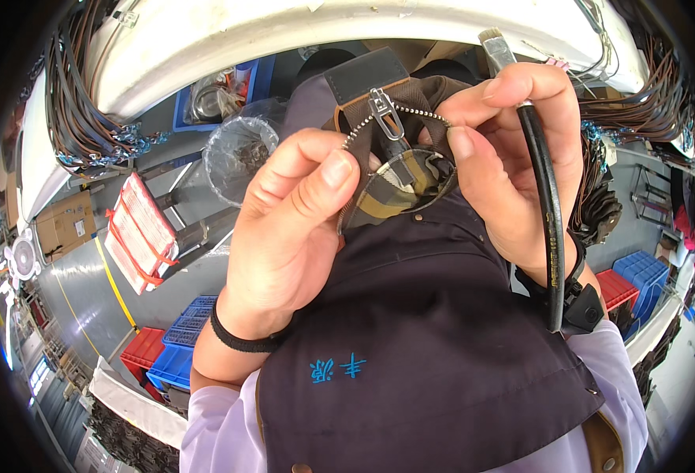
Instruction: Checking the zipper and applying adhesive to the edges of a small leather pouch.
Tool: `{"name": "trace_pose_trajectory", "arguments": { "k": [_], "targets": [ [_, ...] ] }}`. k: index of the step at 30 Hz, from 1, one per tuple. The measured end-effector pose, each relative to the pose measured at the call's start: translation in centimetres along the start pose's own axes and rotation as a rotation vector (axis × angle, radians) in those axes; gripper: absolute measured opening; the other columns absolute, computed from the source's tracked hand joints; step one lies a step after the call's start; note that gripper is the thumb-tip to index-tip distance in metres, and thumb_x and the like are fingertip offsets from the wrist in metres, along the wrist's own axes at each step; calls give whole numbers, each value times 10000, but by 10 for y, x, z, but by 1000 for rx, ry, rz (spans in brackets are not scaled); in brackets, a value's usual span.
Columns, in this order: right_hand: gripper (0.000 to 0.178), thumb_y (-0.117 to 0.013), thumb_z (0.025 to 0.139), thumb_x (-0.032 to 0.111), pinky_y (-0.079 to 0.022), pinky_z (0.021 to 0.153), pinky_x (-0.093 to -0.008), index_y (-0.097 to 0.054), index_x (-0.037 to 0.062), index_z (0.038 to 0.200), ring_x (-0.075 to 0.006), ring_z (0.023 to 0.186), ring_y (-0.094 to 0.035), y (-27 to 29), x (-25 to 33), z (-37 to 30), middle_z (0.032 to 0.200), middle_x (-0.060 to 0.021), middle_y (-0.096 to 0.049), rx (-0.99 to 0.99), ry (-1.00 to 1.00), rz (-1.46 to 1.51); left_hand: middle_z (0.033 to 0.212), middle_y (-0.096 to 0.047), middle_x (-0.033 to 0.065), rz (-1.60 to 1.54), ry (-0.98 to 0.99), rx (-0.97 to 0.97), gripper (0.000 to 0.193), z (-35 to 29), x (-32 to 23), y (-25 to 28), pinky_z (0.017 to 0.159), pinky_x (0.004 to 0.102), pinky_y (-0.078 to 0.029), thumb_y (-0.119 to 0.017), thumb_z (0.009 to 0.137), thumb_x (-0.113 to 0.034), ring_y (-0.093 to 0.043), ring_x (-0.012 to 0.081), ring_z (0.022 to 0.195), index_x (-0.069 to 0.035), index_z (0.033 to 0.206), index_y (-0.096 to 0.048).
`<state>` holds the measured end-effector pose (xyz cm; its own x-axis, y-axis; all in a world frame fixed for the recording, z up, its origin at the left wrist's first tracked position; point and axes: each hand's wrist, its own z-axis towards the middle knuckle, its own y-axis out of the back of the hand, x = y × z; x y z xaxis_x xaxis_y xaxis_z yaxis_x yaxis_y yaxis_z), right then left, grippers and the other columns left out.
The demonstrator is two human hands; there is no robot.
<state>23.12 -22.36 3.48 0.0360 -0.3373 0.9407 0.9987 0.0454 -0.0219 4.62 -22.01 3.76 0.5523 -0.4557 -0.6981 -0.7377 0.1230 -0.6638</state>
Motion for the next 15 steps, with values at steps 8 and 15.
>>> {"name": "trace_pose_trajectory", "arguments": {
  "k": [8, 15],
  "targets": [
    [453, -422, 951, 319, -403, 663, -283, -454, -41, 1224, -145, 713, -487, 33, 16, 3, 946, -145, -567, 260, 409, -375, 818, -592, -14, 24, 12, -2, 115, -4, 5, -1, 697, 219, -386, -552, 927, -127, -469, 44, 744, -32, 932, -618],
    [307, -674, 735, 9, -391, 544, -294, -518, 19, 999, -169, 575, -494, 2, 27, -14, 759, -87, -569, 212, 316, -359, 920, -651, 39, 68, -82, 32, 116, -9, 12, -2, 786, 233, -449, -573, 920, -92, -567, 76, 850, -3, 971, -626]
  ]
}}
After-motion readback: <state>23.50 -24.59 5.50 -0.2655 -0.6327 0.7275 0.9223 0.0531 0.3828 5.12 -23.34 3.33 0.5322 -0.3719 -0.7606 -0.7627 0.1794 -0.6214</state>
